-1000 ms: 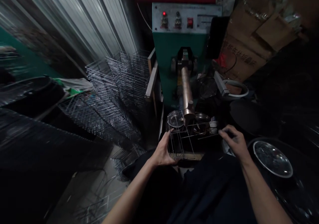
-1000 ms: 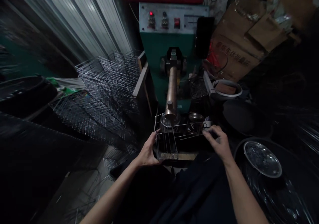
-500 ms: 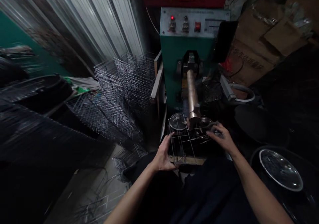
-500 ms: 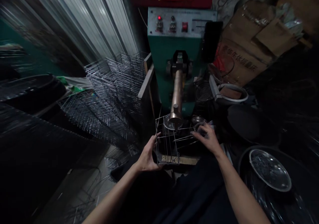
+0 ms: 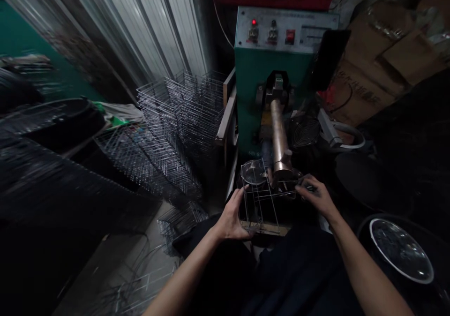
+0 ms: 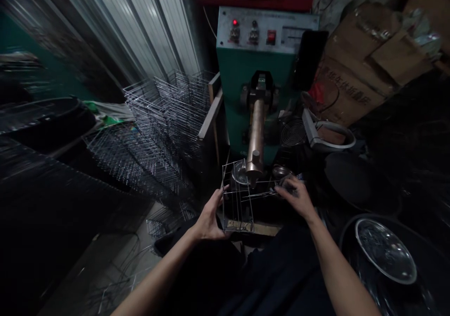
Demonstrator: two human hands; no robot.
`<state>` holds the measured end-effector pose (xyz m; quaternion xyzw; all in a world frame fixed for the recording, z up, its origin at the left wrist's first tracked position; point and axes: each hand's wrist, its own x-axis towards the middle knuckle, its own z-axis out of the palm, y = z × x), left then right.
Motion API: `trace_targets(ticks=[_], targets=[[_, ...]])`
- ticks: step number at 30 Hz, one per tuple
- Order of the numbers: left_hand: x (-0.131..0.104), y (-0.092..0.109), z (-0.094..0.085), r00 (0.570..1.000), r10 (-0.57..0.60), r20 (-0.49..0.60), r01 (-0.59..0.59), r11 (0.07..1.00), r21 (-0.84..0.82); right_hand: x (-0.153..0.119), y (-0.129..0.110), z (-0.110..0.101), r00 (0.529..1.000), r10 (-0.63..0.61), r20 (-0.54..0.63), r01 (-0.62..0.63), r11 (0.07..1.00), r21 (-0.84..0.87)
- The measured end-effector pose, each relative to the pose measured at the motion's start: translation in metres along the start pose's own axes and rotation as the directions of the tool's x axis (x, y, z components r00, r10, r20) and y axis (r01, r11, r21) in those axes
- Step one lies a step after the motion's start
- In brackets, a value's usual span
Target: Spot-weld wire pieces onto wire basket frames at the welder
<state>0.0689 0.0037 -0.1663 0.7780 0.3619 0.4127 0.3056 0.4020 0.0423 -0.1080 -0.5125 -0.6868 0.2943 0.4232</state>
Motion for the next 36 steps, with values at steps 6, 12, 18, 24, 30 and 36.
trace_targets(ticks=[6,12,18,24,30,36], targets=[[0.007,-0.006,0.001,1.0,-0.013,0.009,0.013,1.0,-0.002,0.004,0.005,-0.002,1.0,0.016,0.022,-0.017,0.999,0.047],[0.011,-0.007,0.001,1.0,-0.018,-0.003,0.018,0.999,-0.032,0.009,0.005,0.0,1.0,-0.018,-0.013,0.019,0.999,0.031],[0.013,-0.009,0.003,1.0,0.016,-0.023,-0.016,1.0,-0.023,0.011,0.009,0.0,1.0,-0.012,-0.017,0.012,1.0,0.006],[0.016,-0.01,0.004,1.0,-0.006,-0.016,0.006,1.0,-0.017,0.012,0.009,0.0,1.0,-0.01,-0.018,0.01,1.0,0.017],[0.017,-0.013,0.003,1.0,0.009,-0.026,-0.009,1.0,-0.025,0.015,0.014,-0.002,1.0,-0.009,0.0,0.009,1.0,0.008],[0.018,-0.019,0.003,1.0,0.023,-0.015,-0.023,0.999,-0.022,0.016,0.018,-0.002,1.0,-0.022,0.002,0.022,1.0,0.013]])
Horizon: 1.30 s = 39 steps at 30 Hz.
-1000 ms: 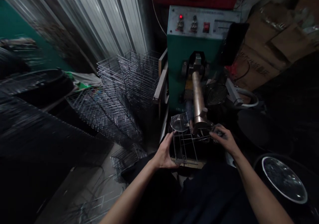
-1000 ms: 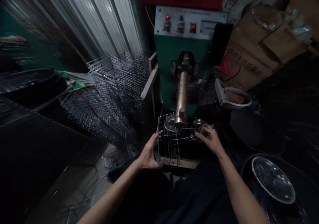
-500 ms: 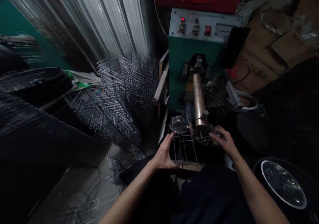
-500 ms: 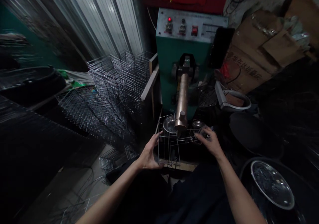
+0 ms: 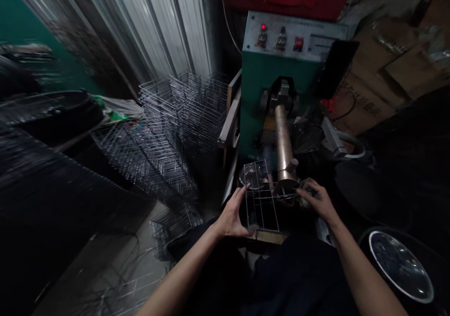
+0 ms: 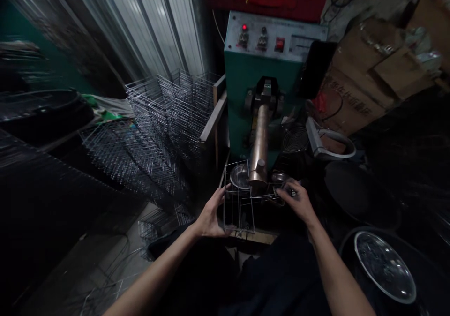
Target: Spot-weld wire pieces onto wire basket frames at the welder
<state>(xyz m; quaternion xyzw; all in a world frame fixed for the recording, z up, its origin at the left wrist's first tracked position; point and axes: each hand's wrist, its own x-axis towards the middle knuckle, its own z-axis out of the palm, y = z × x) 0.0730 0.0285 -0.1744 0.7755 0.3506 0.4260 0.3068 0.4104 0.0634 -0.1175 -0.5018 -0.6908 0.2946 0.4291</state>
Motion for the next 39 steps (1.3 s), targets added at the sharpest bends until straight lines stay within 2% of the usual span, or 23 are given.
trace_targets(ticks=[13,20,27,39], targets=[[0.003,0.0049,0.0016,0.999,-0.053,-0.005,0.053,0.998,-0.031,0.0001,-0.0006,0.0,1.0,-0.012,-0.004,0.012,0.998,0.055],[0.0029,0.0021,0.0017,1.0,-0.03,-0.005,0.03,0.999,-0.01,-0.0003,0.0025,-0.0009,1.0,-0.014,0.004,0.014,0.999,0.053],[0.0026,0.0053,0.0027,0.999,-0.045,-0.021,0.043,0.997,-0.069,0.0011,0.0004,0.0017,1.0,0.001,-0.007,0.0,0.999,0.038],[0.0068,0.0023,0.0018,0.995,-0.097,-0.006,0.097,0.995,-0.015,0.0069,0.006,0.0006,1.0,0.006,-0.018,-0.006,1.0,0.014]])
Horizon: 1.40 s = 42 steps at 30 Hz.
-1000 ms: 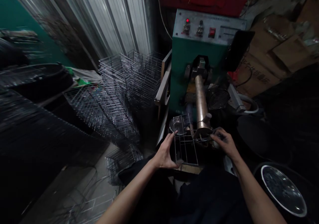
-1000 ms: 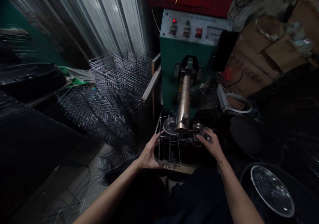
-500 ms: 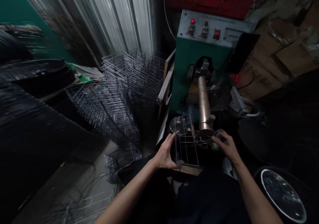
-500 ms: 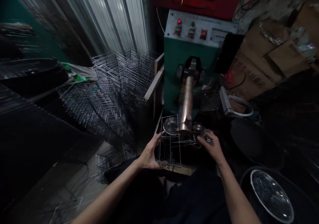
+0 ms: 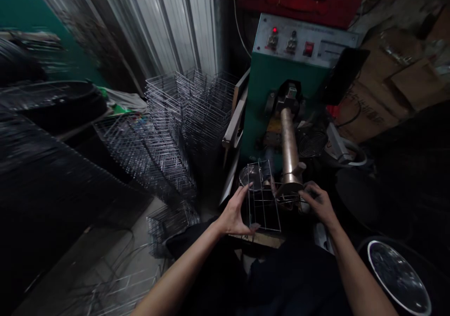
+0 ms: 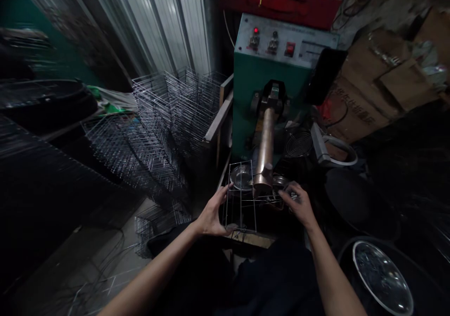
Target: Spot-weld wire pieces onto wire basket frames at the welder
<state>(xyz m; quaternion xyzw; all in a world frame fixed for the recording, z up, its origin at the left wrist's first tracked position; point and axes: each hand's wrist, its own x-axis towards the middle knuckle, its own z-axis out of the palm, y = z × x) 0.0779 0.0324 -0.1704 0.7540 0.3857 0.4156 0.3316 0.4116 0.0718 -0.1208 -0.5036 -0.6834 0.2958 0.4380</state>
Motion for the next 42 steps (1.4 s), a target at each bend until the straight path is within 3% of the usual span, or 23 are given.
trace_targets(ticks=[12,23,28,34,39,42], targets=[[0.007,0.011,-0.004,0.997,0.065,-0.037,-0.064,0.998,0.02,0.0,-0.006,0.001,1.0,0.025,-0.008,-0.025,1.0,-0.005],[0.005,0.01,-0.007,1.0,0.002,0.021,-0.003,0.999,0.051,0.0,-0.008,-0.001,0.999,0.039,-0.017,-0.039,0.998,-0.038],[-0.006,0.016,-0.004,0.998,-0.07,0.004,0.07,0.994,-0.089,-0.005,-0.02,-0.001,0.999,0.051,0.015,-0.049,0.995,-0.089],[-0.021,0.039,-0.005,0.992,-0.119,-0.045,0.107,0.972,-0.208,-0.016,-0.032,0.001,0.998,0.045,0.039,-0.039,0.991,-0.127],[-0.034,0.058,-0.003,0.958,-0.287,-0.017,0.257,0.881,-0.398,-0.023,-0.042,-0.004,0.999,0.034,0.04,-0.025,0.982,-0.19],[-0.043,0.069,-0.004,0.949,-0.315,0.002,0.274,0.823,-0.498,-0.029,-0.048,-0.014,0.998,0.01,0.068,0.006,0.971,-0.24]])
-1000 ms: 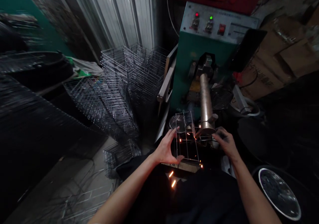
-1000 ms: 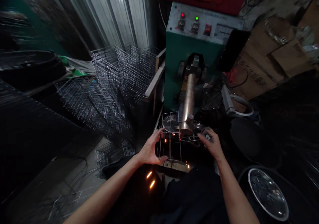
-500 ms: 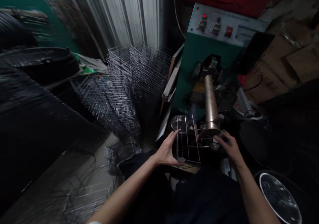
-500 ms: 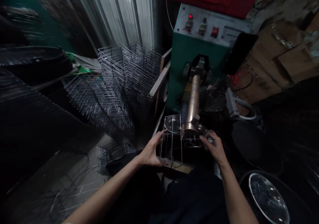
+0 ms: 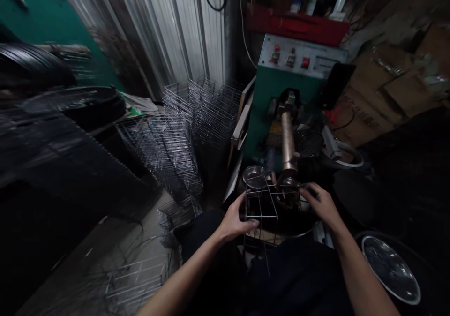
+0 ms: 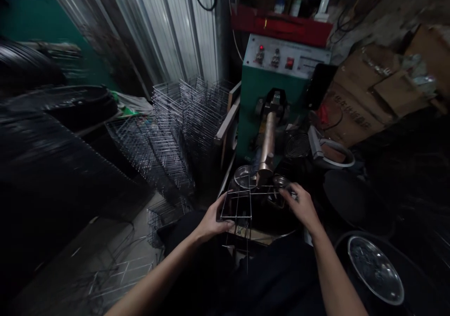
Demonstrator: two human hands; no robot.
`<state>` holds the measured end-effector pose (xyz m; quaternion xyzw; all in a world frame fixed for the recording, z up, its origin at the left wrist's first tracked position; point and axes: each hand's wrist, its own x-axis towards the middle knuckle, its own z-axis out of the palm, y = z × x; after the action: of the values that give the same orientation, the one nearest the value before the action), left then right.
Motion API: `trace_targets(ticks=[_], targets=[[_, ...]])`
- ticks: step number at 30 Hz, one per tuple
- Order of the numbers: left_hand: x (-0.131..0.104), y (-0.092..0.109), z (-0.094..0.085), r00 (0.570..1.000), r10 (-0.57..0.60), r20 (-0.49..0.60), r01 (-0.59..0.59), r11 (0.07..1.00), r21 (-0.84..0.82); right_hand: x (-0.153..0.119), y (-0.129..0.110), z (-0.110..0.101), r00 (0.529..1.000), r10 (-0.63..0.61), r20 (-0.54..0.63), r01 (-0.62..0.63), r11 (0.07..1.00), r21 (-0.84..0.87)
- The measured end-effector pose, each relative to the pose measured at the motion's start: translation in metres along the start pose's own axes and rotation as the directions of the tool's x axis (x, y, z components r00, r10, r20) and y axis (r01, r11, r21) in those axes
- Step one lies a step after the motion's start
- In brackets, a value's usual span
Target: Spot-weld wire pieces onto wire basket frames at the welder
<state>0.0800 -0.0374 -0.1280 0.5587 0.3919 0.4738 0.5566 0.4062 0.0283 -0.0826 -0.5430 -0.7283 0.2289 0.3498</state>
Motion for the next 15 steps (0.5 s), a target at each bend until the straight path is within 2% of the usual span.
trace_targets(ticks=[5,9,12,15], targets=[[-0.029,0.01,-0.002,0.999,-0.023,-0.024,0.02,0.993,-0.113,-0.035,-0.001,-0.026,0.999,0.049,0.006,-0.049,0.999,-0.018],[-0.051,0.013,-0.007,0.967,-0.247,-0.07,0.209,0.916,-0.342,-0.076,-0.006,-0.048,0.985,0.172,0.012,-0.172,0.984,0.052],[-0.059,0.022,-0.013,0.942,-0.328,-0.076,0.275,0.88,-0.386,-0.097,-0.022,-0.061,0.945,0.318,0.076,-0.327,0.923,0.202],[-0.067,0.039,-0.019,0.945,-0.317,-0.084,0.26,0.881,-0.394,-0.106,-0.042,-0.071,0.889,0.447,0.102,-0.452,0.817,0.358]])
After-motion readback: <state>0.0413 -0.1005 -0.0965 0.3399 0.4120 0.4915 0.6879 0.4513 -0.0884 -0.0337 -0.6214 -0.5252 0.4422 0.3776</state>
